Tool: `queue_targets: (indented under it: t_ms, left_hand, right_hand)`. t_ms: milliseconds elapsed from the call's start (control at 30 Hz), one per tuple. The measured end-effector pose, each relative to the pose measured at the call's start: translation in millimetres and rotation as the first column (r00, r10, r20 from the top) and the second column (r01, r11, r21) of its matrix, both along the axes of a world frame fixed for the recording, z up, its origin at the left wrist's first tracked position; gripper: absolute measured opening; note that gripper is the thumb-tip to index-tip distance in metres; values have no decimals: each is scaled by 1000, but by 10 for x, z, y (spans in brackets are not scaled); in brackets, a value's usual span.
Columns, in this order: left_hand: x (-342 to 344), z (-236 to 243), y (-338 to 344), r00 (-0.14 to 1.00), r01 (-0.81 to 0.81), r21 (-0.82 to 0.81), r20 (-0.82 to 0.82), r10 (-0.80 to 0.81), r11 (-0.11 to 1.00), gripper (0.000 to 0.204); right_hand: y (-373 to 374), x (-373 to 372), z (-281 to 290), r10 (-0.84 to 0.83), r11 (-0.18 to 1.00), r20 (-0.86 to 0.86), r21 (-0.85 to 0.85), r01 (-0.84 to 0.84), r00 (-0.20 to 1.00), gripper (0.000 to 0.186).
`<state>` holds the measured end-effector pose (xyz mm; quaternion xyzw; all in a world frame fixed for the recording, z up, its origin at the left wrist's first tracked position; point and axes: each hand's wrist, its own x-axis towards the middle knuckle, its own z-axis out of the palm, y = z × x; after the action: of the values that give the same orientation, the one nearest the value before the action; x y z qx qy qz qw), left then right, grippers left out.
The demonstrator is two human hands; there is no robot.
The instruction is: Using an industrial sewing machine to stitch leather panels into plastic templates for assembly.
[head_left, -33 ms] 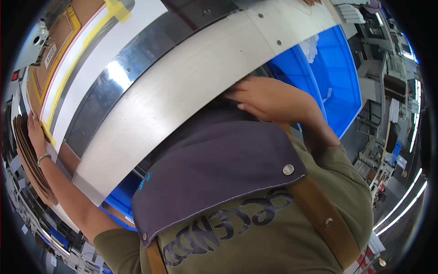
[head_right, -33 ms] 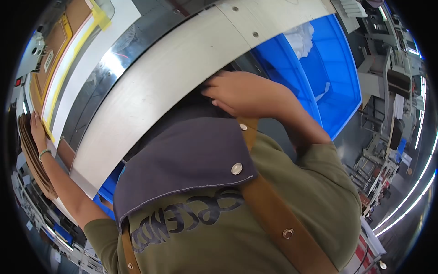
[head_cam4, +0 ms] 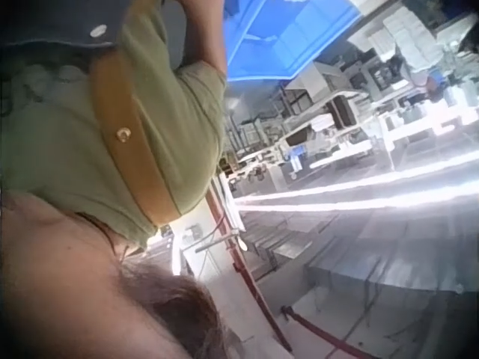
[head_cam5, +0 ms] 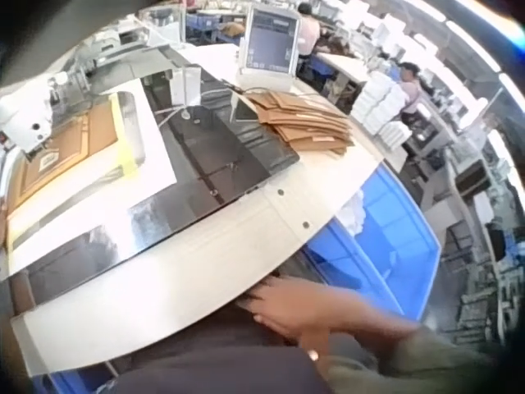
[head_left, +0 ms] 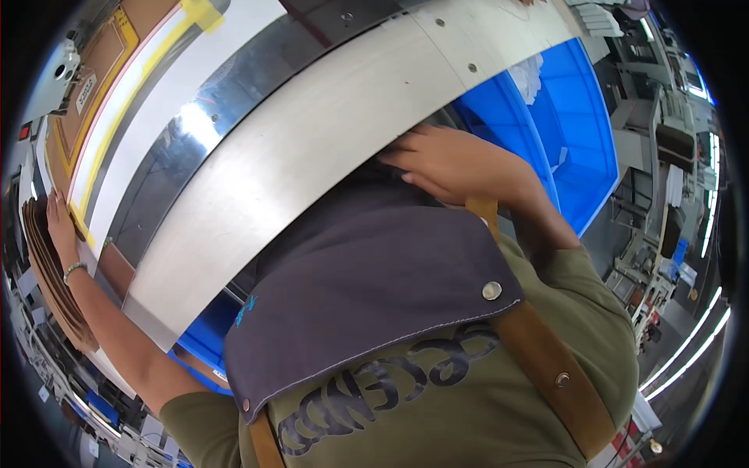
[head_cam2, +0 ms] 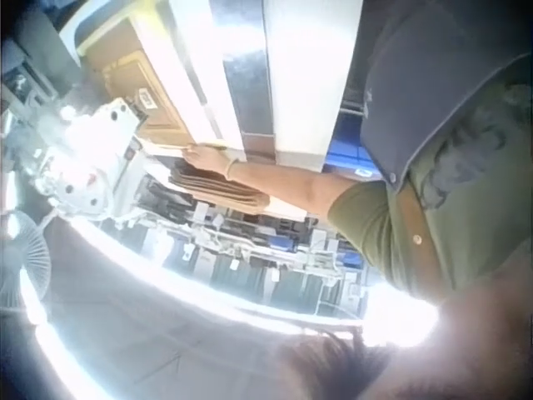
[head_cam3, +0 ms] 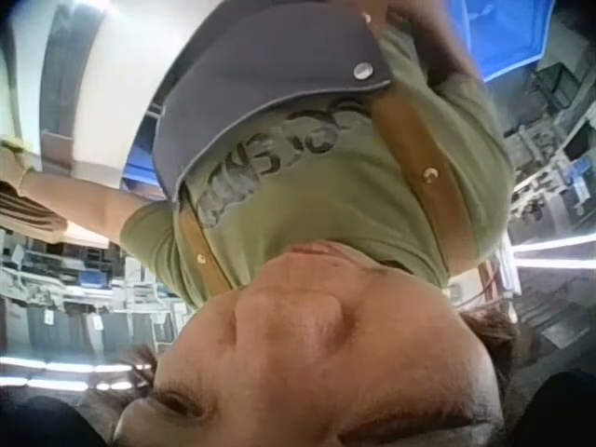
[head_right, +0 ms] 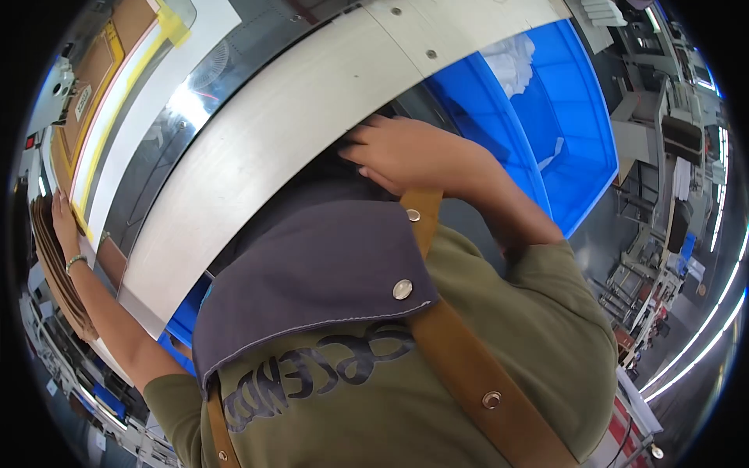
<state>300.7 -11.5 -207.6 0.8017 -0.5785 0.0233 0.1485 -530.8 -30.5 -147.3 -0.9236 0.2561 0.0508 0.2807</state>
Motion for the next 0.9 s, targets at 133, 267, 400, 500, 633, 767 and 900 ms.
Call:
queue_targets:
  t_ms: [133, 267, 400, 500, 633, 767, 900]
  left_hand:
    - [-426, 112, -105, 993, 29, -20, -114, -31, 999, 59]
    - [-714, 163, -236, 984, 39, -46, -174, -47, 998, 60]
    - [-814, 126, -411, 978, 15, -46, -208, -25, 999, 62]
    - [-865, 79, -580, 968, -24, -68, -252, 6, 997, 61]
    - [-958, 24, -801, 984, -55, -64, -174, 43, 996, 61]
    - [-997, 3, -873, 983, -109, -42, -152, 102, 993, 63]
    - [-981, -19, -895, 982, -133, -68, -143, 122, 989, 64]
  right_hand:
    - [104, 93, -225, -93, 993, 205, 86, 76, 974, 33]
    - [221, 233, -343, -113, 993, 208, 54, 104, 971, 33]
    - [397, 487, -604, -102, 966, 211, -213, 148, 972, 33]
    - [498, 692, -807, -139, 914, 185, -355, 198, 973, 30]
    - [378, 693, -869, -70, 859, 258, -475, 190, 964, 27]
    - [325, 594, -807, -19, 814, 365, -535, 226, 931, 25]
    - [275, 590, -821, -2, 800, 375, -556, 226, 927, 22]
